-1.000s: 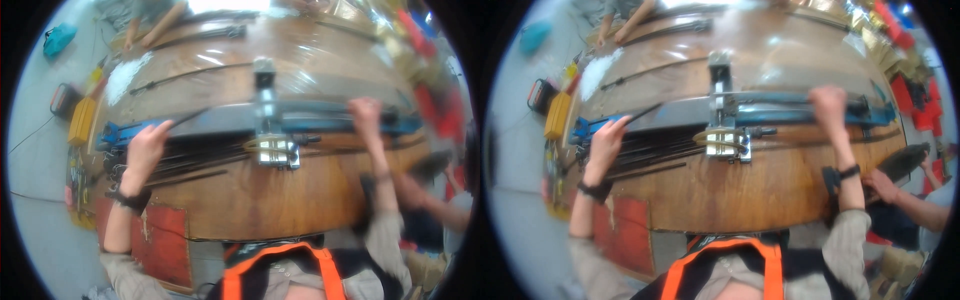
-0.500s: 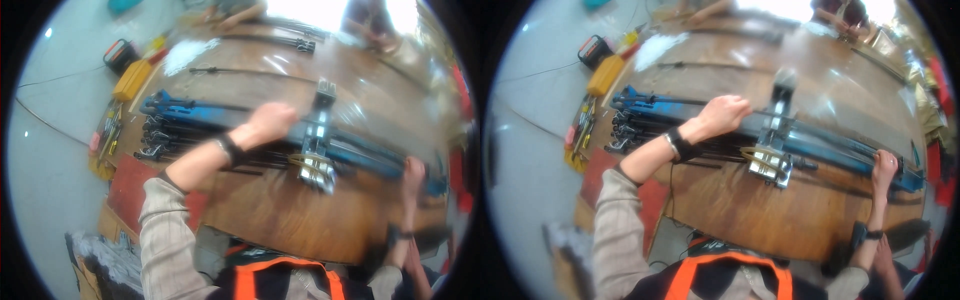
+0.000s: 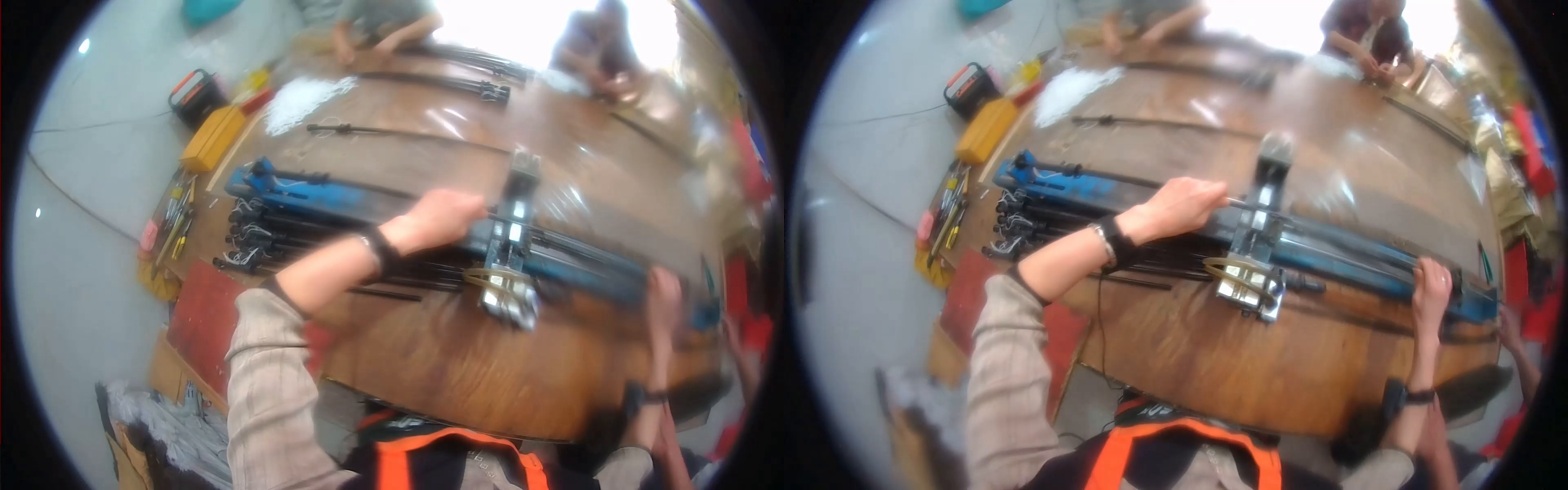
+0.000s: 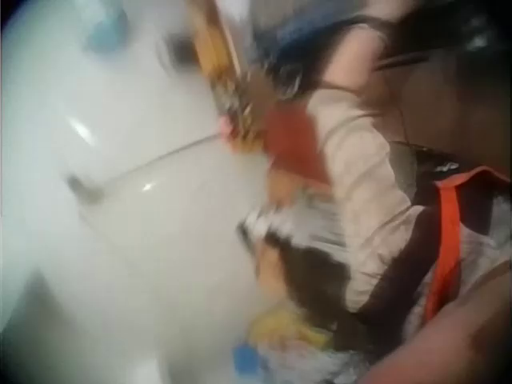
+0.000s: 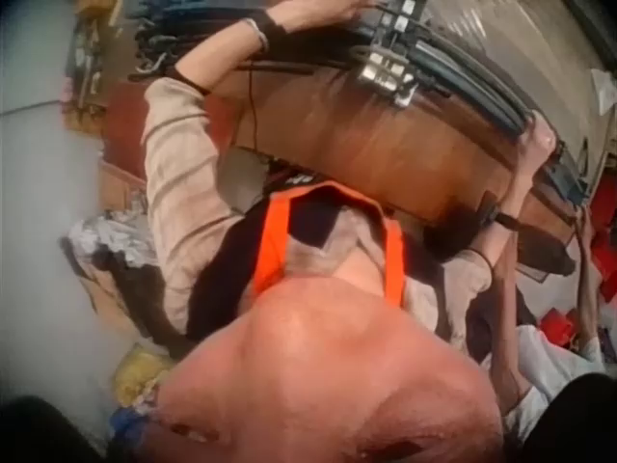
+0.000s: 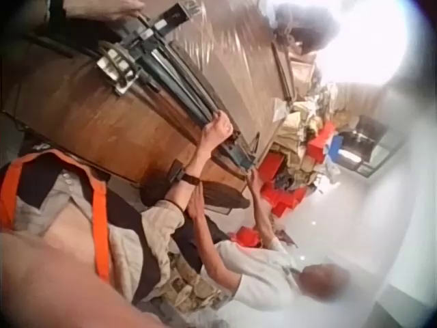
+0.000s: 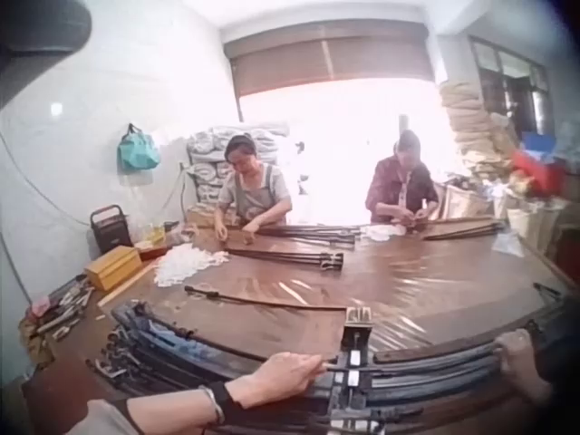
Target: Assembling and processing bristles using a manual sliding mechanism on a jig.
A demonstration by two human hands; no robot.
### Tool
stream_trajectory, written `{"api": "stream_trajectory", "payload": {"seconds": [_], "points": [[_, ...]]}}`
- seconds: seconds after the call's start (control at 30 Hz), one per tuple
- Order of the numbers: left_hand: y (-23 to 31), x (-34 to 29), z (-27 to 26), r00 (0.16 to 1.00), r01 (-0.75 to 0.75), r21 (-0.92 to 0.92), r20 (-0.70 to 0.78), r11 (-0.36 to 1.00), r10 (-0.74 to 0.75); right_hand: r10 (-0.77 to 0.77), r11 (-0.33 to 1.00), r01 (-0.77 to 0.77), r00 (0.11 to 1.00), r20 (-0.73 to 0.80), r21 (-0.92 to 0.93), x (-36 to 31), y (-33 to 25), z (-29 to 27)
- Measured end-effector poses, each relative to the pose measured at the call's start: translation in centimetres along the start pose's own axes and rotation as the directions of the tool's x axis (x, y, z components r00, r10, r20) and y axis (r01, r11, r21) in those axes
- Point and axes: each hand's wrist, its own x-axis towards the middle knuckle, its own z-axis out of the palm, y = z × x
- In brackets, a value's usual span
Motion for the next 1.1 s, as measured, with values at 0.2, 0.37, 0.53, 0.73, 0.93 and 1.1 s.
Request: {"api": "stream_trajectory", "payload": {"seconds": [0.2,0.37,0.53,0.73,0.93,1.1], "points": [[-0.1,-0.5,0.6,0.999,0.000,0.103,-0.037,0.995,0.003,-0.250,0.964,0.254,0.966,-0.062,0.082,-2.4,-12.3,-2.8],[1.9,0.7,-0.1,0.997,0.075,0.145,0.001,0.987,-0.076,-0.175,0.915,0.174,0.984,-0.029,0.364,-6.0,-16.2,-3.5],[1.5,0.8,0.2,0.993,0.101,0.188,0.043,0.977,-0.111,-0.001,0.864,0.050,0.995,-0.097,0.501,-5.7,-17.5,-1.4],[2.0,0.4,0.6,0.995,0.085,0.154,0.029,0.984,-0.091,0.056,0.632,-0.004,0.998,-0.041,0.775,-3.6,-19.7,1.3],[0.3,0.2,1.6,0.982,-0.063,0.344,-0.146,0.937,0.120,0.102,0.402,-0.122,0.991,0.088,0.907,-3.1,-19.7,2.8],[-1.2,1.4,0.8,0.942,-0.238,0.391,-0.130,0.889,0.309,-0.052,0.741,0.090,0.996,-0.077,0.665,-4.1,-19.2,3.3]]}}
